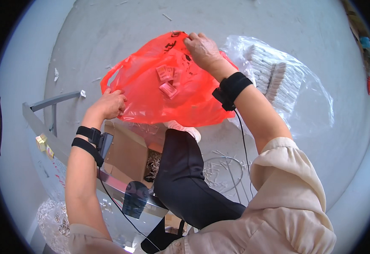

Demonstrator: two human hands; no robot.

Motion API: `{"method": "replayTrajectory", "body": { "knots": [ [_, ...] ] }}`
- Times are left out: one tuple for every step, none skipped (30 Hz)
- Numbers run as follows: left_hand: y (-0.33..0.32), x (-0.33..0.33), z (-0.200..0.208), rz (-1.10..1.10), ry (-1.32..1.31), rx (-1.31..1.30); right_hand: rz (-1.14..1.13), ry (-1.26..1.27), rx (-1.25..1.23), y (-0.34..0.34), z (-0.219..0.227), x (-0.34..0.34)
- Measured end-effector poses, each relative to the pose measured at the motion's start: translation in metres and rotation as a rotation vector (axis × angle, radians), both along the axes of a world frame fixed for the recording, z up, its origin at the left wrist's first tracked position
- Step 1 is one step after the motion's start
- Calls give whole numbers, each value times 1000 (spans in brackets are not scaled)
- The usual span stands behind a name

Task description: Packaging cotton swabs into small plastic containers and applying labels.

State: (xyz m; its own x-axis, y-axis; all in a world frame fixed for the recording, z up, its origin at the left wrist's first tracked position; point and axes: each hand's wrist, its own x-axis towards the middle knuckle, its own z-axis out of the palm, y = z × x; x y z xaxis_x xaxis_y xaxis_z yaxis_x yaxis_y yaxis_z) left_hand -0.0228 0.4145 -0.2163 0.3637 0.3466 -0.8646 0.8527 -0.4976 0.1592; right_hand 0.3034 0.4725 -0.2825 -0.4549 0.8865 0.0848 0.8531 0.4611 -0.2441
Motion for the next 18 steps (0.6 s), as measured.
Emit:
{"method": "replayTrajectory", "body": {
  "knots": [
    [0,6,-2,-8,-47,57,-38,-74,27,-4,-3,4],
    [-1,10,-3,-12,-88,111,-72,-143,52,-9,-2,3],
    [-2,13,-3,-12,-89,112,-111,-177,162,-11,-1,2],
    [-4,16,-2,-26,-213,264,-111,-177,163,-14,1,3],
    [-8,14,0,-33,-324,414,23,-22,257,-19,16,-7],
    [-7,15,5,-31,-320,414,152,128,351,-25,26,-12],
    [-3,15,10,-108,-260,407,154,134,352,-32,24,-16],
    [-1,17,16,-187,-204,401,303,15,158,-41,20,-17],
    [1,17,19,-189,-204,408,447,-106,-34,-46,14,-15],
    [2,16,25,-156,-216,430,447,-106,-25,-51,9,-14],
    [1,18,33,-122,-229,448,359,-264,-251,-57,6,-13],
    [2,21,43,-120,-225,453,267,-419,-475,-61,4,-11],
    [3,21,55,-37,-385,488,272,-415,-467,-64,4,-6],
    [0,20,74,55,-536,520,226,-290,-464,-67,14,-5],
    [-6,18,95,63,-524,529,177,-167,-460,-69,23,-2],
    [-16,15,119,163,-496,524,195,-161,-452,-71,33,0],
    [-28,13,148,264,-467,523,159,-33,-410,-71,44,4],
    [-44,11,179,287,-445,531,134,99,-380,-76,58,4]
  ]
}}
